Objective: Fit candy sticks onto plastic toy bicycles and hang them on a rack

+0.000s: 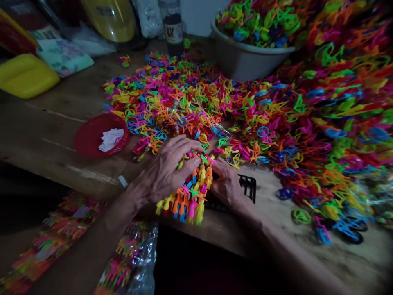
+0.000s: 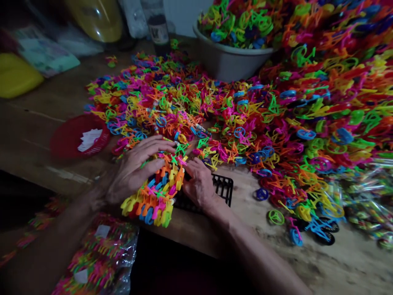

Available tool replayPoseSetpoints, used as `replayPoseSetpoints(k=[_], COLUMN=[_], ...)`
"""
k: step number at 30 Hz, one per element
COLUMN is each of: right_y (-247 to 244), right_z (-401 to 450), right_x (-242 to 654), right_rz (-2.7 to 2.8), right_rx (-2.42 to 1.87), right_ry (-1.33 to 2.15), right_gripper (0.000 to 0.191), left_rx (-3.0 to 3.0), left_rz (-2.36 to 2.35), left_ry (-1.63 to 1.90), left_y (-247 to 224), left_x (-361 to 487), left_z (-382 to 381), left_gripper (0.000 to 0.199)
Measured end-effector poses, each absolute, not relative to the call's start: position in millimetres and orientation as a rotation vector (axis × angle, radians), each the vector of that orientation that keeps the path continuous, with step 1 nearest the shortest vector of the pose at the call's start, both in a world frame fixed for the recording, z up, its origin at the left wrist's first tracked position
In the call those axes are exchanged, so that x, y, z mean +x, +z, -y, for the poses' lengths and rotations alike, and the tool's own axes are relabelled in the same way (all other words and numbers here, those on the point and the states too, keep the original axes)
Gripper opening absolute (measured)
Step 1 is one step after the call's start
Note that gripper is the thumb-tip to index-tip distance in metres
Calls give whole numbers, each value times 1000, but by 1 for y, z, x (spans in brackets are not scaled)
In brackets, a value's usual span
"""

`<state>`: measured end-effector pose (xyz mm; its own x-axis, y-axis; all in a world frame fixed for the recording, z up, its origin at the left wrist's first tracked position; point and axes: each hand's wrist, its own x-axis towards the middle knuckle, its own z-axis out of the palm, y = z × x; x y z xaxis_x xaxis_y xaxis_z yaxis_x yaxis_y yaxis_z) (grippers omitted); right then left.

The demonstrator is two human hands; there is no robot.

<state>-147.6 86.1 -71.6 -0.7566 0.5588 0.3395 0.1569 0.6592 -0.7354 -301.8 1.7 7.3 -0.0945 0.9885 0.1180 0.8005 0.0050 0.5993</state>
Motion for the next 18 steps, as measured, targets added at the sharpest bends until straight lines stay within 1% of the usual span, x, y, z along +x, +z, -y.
replayPoseSetpoints(k=[3, 4, 8, 13, 16, 18], right_y=[-72, -72, -75, -79, -75, -70], right_z=[-86, -86, -85, -86, -89, -91], right_x=[-149, -149, -149, -150, -147, -142], right_rz=[2299, 2287, 2276, 2300, 2329, 2405], right_rx=[-547, -546, -564, -589, -532, -489], right_ry=[947, 947, 913, 883, 931, 950], right_gripper=[14, 13, 16, 14, 13, 13], left_rx=[2023, 2049, 2042, 1987, 1894, 1720], left_rz=[-1990, -1976, -1907, -1912, -1904, -1885], left_ry=[572, 531, 478, 552, 653, 822], left_y=[10, 10, 10, 9, 10, 9], left_x=[-302, -302, -300, -296, -301, -308], left_z=[-6, -7, -9, -7, -6, -6], left_gripper=[43, 44, 34, 33, 43, 49])
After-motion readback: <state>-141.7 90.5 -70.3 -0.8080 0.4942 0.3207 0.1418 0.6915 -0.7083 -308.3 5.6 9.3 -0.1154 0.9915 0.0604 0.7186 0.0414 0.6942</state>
